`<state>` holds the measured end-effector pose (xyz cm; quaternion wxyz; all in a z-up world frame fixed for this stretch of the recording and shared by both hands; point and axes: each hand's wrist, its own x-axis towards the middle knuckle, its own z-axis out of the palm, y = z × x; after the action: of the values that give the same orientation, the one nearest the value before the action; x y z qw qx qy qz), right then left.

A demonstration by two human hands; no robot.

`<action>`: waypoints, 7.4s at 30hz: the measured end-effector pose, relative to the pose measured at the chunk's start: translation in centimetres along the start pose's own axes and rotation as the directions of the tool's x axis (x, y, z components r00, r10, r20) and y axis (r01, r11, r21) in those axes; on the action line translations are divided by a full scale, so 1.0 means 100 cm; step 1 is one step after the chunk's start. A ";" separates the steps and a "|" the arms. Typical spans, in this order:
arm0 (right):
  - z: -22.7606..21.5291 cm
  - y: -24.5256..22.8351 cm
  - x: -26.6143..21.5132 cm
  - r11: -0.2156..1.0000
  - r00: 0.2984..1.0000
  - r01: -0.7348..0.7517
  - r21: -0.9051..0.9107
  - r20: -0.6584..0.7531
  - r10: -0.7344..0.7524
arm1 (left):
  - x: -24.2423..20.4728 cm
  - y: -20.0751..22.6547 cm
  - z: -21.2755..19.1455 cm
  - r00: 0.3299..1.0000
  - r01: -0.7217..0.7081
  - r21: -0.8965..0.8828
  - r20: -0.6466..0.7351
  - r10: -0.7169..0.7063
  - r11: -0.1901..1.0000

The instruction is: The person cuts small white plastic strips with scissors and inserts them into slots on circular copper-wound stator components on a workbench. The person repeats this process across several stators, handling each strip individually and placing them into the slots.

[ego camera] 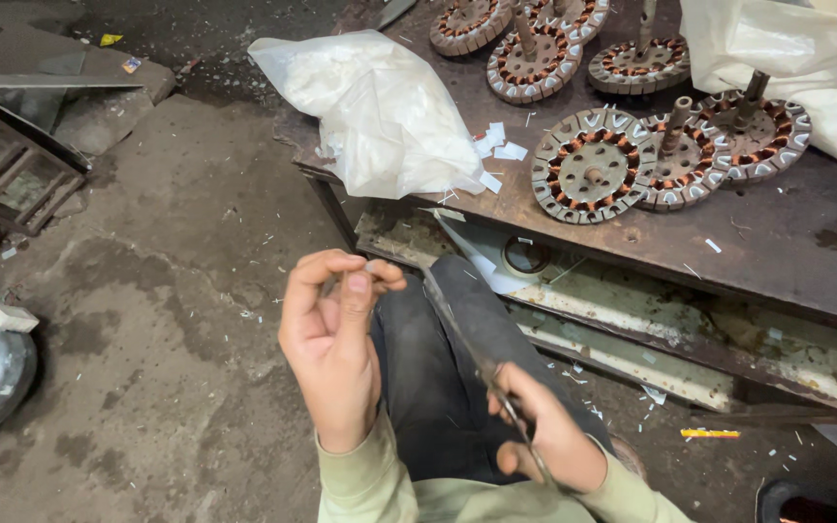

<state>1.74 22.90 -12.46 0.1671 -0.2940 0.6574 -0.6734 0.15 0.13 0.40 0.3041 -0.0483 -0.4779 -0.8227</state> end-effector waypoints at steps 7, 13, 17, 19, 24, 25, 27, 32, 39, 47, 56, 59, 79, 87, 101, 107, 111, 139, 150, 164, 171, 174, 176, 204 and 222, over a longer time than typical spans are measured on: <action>-0.019 -0.026 0.032 0.949 0.990 -0.032 -0.312 -0.141 -0.013 | -0.005 -0.008 0.014 0.993 0.104 0.159 -0.066 -0.094 0.982; -0.017 -0.048 0.050 0.906 0.988 0.053 -0.419 -0.112 -0.109 | -0.008 -0.015 0.011 0.987 0.153 0.043 -0.063 -0.150 0.987; -0.012 -0.054 0.055 0.933 0.991 0.028 -0.360 -0.115 -0.074 | -0.010 -0.014 0.008 0.986 0.155 0.039 -0.063 -0.152 0.987; -0.009 -0.055 0.055 0.939 0.989 0.020 -0.344 -0.130 -0.068 | -0.011 -0.013 0.006 0.985 0.160 0.021 -0.067 -0.158 0.987; -0.005 -0.050 0.054 0.869 0.957 0.120 -0.481 -0.179 -0.231 | -0.010 -0.009 0.007 0.988 0.149 0.080 -0.061 -0.144 0.986; -0.004 -0.048 0.053 0.868 0.955 0.119 -0.482 -0.184 -0.233 | -0.010 -0.009 0.008 0.987 0.150 0.094 -0.068 -0.144 0.984; -0.002 -0.042 0.050 0.867 0.951 0.119 -0.484 -0.194 -0.239 | -0.010 -0.008 0.009 0.986 0.152 0.121 -0.082 -0.143 0.981; -0.010 -0.015 0.047 0.937 0.978 -0.099 -0.335 -0.207 0.029 | -0.005 -0.005 0.005 0.985 0.099 0.082 -0.151 -0.085 0.992; -0.051 0.062 0.053 0.452 0.890 -0.313 -0.835 -0.092 0.447 | -0.010 -0.014 -0.009 0.986 0.145 0.325 -0.127 -0.109 0.934; -0.057 0.021 0.054 0.605 0.986 0.113 -0.788 0.165 0.032 | -0.011 -0.057 0.007 0.923 0.365 0.209 0.045 -0.381 0.907; -0.032 -0.068 0.066 0.978 0.844 0.056 0.202 -0.533 0.062 | -0.026 -0.065 0.040 0.925 0.321 0.247 0.125 -0.358 0.914; -0.038 -0.073 0.064 0.955 0.853 0.050 0.292 -0.510 0.111 | -0.027 -0.060 0.048 0.938 0.277 0.306 0.121 -0.325 0.911; -0.039 -0.086 0.059 0.980 0.795 0.034 0.199 -0.599 0.094 | -0.034 -0.071 0.062 0.931 0.305 0.221 0.136 -0.339 0.926; -0.047 -0.081 0.056 0.985 0.811 -0.002 0.171 -0.577 0.102 | -0.036 -0.075 0.061 0.919 0.317 0.208 0.172 -0.354 0.925; -0.050 -0.075 0.059 0.982 0.890 -0.178 0.066 -0.414 0.189 | -0.022 -0.126 0.023 0.671 0.693 -0.005 0.373 -0.641 0.721; -0.060 -0.102 0.072 0.902 0.979 -0.022 -0.431 -0.192 -0.068 | 0.003 -0.133 0.001 0.594 0.700 0.088 0.480 -0.646 0.708; -0.071 -0.117 0.086 0.811 0.984 0.093 -0.577 -0.072 -0.164 | 0.018 -0.137 0.006 0.533 0.782 -0.013 0.531 -0.658 0.623; -0.117 -0.106 0.142 0.559 0.728 -0.059 -0.827 -0.419 -0.543 | 0.055 -0.184 0.093 0.907 -0.196 0.406 0.420 0.008 0.892; -0.142 -0.108 0.113 0.775 0.730 0.074 -0.627 -0.495 -0.470 | 0.063 -0.152 0.112 0.788 -0.362 0.431 0.615 0.024 0.826; -0.158 -0.093 0.102 0.530 0.764 0.104 -0.842 -0.273 -0.584 | 0.055 -0.162 0.097 0.830 -0.325 0.403 0.555 0.054 0.855; -0.143 -0.076 0.090 0.393 0.664 0.050 -0.918 -0.263 -0.700 | 0.042 -0.165 0.094 0.785 -0.456 0.377 0.597 0.165 0.806; -0.139 -0.070 0.086 0.358 0.651 0.037 -0.933 -0.249 -0.717 | 0.038 -0.162 0.094 0.786 -0.454 0.385 0.597 0.159 0.803; -0.137 -0.066 0.083 0.338 0.640 0.040 -0.940 -0.235 -0.731 | 0.035 -0.161 0.093 0.786 -0.448 0.376 0.599 0.156 0.811; -0.142 -0.061 0.129 0.304 0.624 -0.175 -0.936 -0.344 -0.701 | 0.083 -0.201 0.047 0.933 -0.355 0.881 0.356 0.057 0.311; -0.008 0.064 0.008 0.404 0.947 -0.039 -0.914 0.095 0.307 | 0.059 -0.187 0.051 0.950 -0.002 0.484 0.275 -0.150 0.875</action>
<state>-0.41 22.51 -18.55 0.1334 -0.3488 0.9152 -0.1514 -15.88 8.29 -8.84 0.1975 -0.0790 -0.7085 -0.6729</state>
